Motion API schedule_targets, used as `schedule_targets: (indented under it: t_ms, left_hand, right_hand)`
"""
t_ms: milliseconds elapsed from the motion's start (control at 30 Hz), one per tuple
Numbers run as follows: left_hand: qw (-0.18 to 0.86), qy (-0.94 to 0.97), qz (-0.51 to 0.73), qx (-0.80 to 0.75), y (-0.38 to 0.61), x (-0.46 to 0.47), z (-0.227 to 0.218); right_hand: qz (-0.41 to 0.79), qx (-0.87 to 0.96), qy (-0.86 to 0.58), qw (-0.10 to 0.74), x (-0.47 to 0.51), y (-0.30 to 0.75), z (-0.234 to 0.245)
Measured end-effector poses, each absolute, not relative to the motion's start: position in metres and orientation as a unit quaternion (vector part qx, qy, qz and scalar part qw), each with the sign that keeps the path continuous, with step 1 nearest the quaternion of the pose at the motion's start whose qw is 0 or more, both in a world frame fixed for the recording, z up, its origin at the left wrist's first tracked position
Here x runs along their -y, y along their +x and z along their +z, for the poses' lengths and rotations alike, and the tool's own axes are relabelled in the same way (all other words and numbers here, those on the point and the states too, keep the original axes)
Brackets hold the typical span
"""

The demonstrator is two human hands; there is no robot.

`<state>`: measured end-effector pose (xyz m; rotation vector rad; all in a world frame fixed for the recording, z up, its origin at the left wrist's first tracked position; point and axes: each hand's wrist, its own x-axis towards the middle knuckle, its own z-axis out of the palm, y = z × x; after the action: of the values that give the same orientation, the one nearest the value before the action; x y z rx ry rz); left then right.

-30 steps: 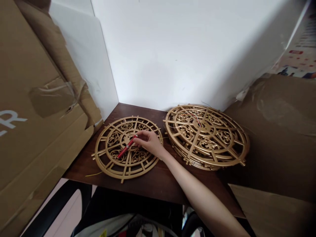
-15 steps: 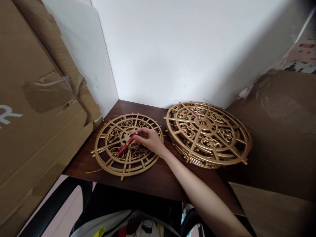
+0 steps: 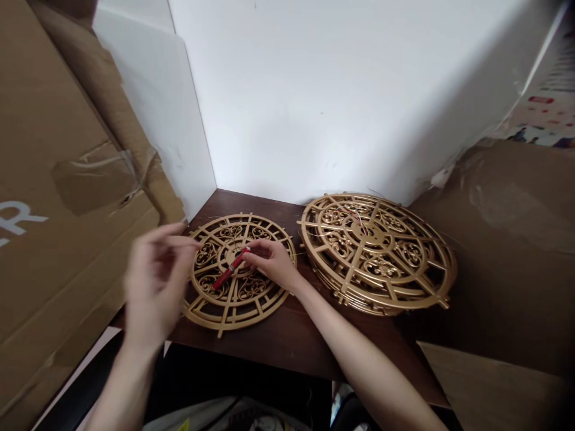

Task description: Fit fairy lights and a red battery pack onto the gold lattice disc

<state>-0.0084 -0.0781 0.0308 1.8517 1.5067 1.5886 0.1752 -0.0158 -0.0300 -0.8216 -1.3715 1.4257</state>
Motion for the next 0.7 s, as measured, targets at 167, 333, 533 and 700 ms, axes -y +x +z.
schedule_targets:
  t_ms: [167, 333, 533, 700]
  left_hand:
    - [0.196, 0.770, 0.368, -0.483, 0.012, 0.048, 0.004]
    - [0.216, 0.751, 0.400, -0.479, 0.017, 0.035, -0.012]
    - [0.266, 0.714, 0.437, -0.478, 0.017, 0.036, -0.019]
    - [0.271, 0.705, 0.435, -0.490, 0.016, 0.038, -0.021]
  right_hand:
    - [0.603, 0.529, -0.334, 0.495, 0.016, 0.176, -0.027]
    - [0.597, 0.520, -0.335, 0.511, 0.014, 0.177, -0.028]
    - [0.569, 0.546, -0.341, 0.512, 0.013, 0.176, -0.031]
    - [0.488, 0.586, -0.380, 0.524, 0.014, 0.175, -0.033]
